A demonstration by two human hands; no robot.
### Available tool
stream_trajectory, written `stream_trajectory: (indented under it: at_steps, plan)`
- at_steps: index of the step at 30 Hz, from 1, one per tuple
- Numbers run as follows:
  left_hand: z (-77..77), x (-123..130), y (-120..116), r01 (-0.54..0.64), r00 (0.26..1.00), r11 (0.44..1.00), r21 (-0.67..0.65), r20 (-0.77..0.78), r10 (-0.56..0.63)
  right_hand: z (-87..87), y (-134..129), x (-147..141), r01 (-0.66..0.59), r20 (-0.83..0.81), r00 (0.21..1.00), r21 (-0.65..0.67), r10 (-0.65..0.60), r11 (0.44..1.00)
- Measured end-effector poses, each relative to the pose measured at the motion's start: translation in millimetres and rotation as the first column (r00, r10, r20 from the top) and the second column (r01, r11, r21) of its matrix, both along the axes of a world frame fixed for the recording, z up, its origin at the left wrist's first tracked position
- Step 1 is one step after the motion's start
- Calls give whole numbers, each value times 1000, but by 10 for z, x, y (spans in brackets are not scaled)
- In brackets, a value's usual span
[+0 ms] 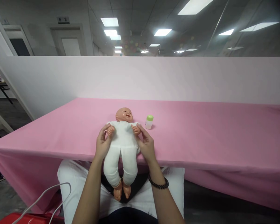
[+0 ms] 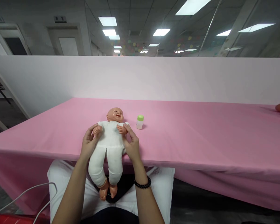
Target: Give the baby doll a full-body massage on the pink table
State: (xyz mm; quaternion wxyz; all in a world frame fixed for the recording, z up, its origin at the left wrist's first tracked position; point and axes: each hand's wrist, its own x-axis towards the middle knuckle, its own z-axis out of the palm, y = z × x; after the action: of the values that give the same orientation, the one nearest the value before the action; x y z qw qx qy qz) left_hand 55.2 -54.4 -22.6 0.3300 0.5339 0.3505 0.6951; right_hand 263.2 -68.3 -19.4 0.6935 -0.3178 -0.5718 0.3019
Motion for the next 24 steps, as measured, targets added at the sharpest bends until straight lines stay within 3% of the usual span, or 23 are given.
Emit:
stream_trajectory:
  at_steps: [5, 8, 11, 15, 18, 21, 24]
  plan:
    - [67, -14, -23, 73, 997, 997, -20, -18, -73, 3, -1, -12, -35, 205, 978, -2, 35, 999]
    - [89, -17, -35, 101, 995, 994, -46, -13, -102, -1, 10, -13, -43, 220, 975, -6, 43, 999]
    - [70, -2, -30, 59, 998, 997, -51, 4, -59, 2, 11, -15, -29, 172, 985, -6, 30, 1000]
    - [5, -10, 27, -59, 980, 996, -72, 185, 72, 28, 14, -18, 11, -18, 1000, -34, -11, 999]
    - [-35, -70, 90, -86, 896, 989, -124, 425, 131, 40, 37, 4, 50, -216, 975, -37, -57, 998]
    - [-44, -152, 144, -73, 760, 976, -205, 623, 188, 1, 94, 81, 152, -430, 882, -128, -193, 980]
    - [-30, -213, 185, -32, 649, 964, -263, 729, 220, -92, 176, 198, 146, -614, 729, -291, -302, 945]
